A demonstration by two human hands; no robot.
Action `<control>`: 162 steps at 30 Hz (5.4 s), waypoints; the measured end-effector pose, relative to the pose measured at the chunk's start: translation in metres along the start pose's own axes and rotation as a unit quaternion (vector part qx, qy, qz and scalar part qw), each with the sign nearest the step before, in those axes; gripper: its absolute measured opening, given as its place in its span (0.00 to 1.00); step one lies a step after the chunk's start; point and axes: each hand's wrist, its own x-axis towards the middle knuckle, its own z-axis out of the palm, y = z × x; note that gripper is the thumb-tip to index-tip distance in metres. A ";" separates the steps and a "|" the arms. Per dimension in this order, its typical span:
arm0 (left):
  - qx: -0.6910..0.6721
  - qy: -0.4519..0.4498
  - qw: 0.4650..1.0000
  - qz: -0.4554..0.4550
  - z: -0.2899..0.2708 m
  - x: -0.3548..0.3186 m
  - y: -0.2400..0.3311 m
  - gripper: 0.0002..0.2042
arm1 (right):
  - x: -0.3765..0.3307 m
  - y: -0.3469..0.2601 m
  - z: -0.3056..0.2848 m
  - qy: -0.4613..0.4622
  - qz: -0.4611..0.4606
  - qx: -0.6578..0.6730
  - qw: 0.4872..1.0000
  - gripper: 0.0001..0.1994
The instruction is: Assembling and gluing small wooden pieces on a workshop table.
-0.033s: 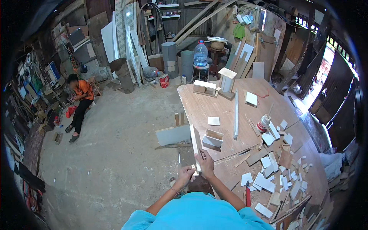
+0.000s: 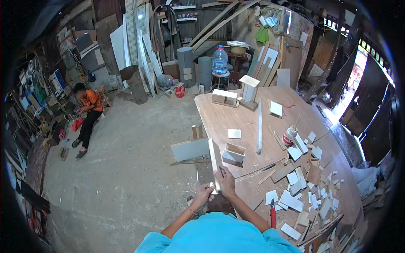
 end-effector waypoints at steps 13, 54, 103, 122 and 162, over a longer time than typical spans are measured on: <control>-0.015 0.013 0.999 -0.036 -0.003 -0.008 -0.001 0.09 | 0.000 0.002 0.001 -0.047 0.035 0.044 0.997 0.25; -0.015 0.024 0.999 -0.023 0.002 -0.014 0.015 0.08 | 0.006 -0.011 0.003 -0.035 -0.005 0.010 0.999 0.24; -0.102 0.067 0.993 0.002 -0.014 0.004 0.002 0.09 | -0.035 0.002 0.012 -0.012 -0.093 0.022 0.995 0.24; -0.057 -0.084 0.990 -0.093 0.031 -0.012 0.006 0.07 | 0.004 0.008 -0.037 0.054 0.118 0.143 0.981 0.24; 0.042 -0.048 0.998 -0.020 0.029 -0.012 0.047 0.08 | 0.062 -0.013 -0.015 0.043 0.039 0.092 0.994 0.26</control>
